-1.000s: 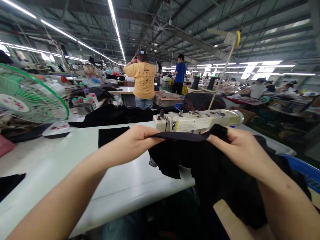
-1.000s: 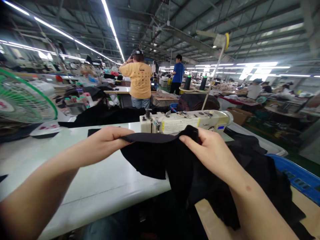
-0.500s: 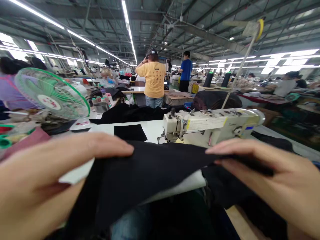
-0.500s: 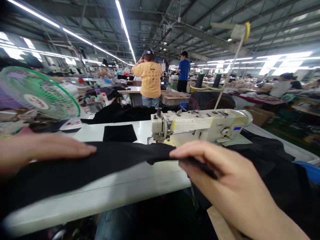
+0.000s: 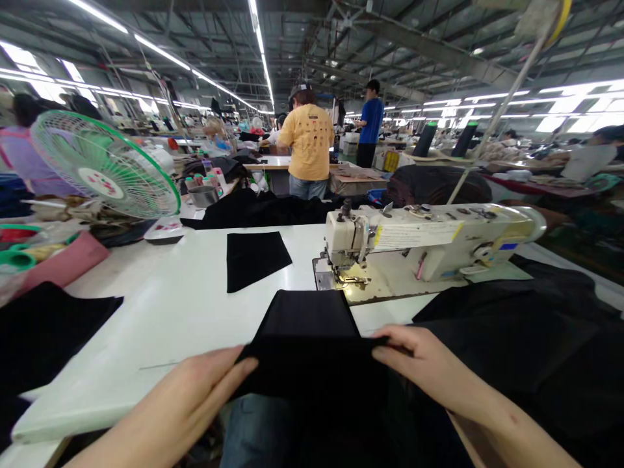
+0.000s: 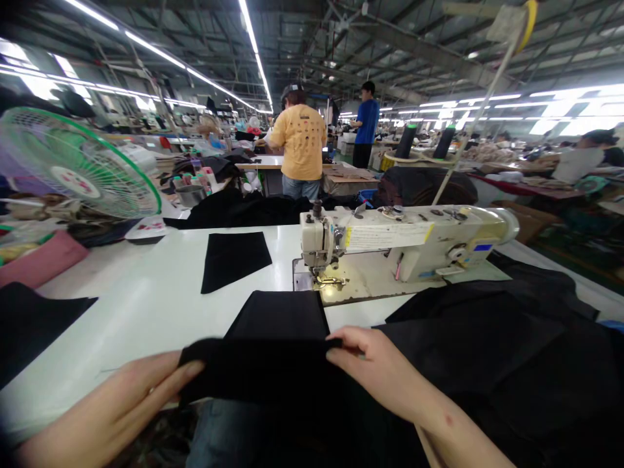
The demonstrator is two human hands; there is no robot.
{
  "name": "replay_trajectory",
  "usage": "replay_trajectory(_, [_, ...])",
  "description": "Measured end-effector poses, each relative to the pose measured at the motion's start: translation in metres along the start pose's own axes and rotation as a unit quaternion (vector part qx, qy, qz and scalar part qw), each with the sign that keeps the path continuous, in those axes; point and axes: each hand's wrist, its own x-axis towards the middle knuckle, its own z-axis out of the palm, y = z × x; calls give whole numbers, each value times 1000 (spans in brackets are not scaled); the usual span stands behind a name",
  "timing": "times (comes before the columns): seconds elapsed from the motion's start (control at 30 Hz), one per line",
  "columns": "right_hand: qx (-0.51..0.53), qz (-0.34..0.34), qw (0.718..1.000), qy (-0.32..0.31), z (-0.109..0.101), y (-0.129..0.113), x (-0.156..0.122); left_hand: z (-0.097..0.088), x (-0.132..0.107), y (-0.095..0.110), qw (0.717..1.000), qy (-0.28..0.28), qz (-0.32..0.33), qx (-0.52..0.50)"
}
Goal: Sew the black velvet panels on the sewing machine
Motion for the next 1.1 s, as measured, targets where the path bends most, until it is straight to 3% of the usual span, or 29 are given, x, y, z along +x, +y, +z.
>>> replay_trajectory(0.07, [-40, 0, 997, 65, 13, 12, 32, 4, 35, -4, 996, -32, -9, 81])
replay_trajectory(0.17, [-78, -1, 989, 127, 34, 33, 75, 25, 80, -19, 984, -22, -9, 176])
replay_trajectory(0.27, [-91, 16, 981, 171, 49, 50, 101, 49, 108, -36, 985, -17, -9, 174])
replay_trajectory(0.37, [-89, 35, 976, 193, 56, 59, 111, 61, 121, -43, 988, -36, -28, 145])
replay_trajectory(0.53, [-32, 17, 978, 206, 56, 60, 104, 63, 117, -38, 995, -32, -35, 89])
replay_trajectory(0.63, [28, -4, 976, 217, 50, 59, 88, 58, 101, -31, 995, -17, -47, -87])
replay_trajectory(0.73, [105, -11, 968, 226, 37, 57, 70, 52, 83, -19, 934, -49, -61, -347])
replay_trajectory(0.8, [171, -1, 956, 237, 29, 56, 61, 51, 75, -10, 902, -47, -65, -425])
replay_trajectory(0.93, [229, 34, 934, 271, 20, 55, 53, 52, 72, 6, 905, 47, -38, -421])
replay_trajectory(1.1, [216, 76, 935, 272, 17, 67, 50, 50, 71, 17, 926, 134, 4, -352])
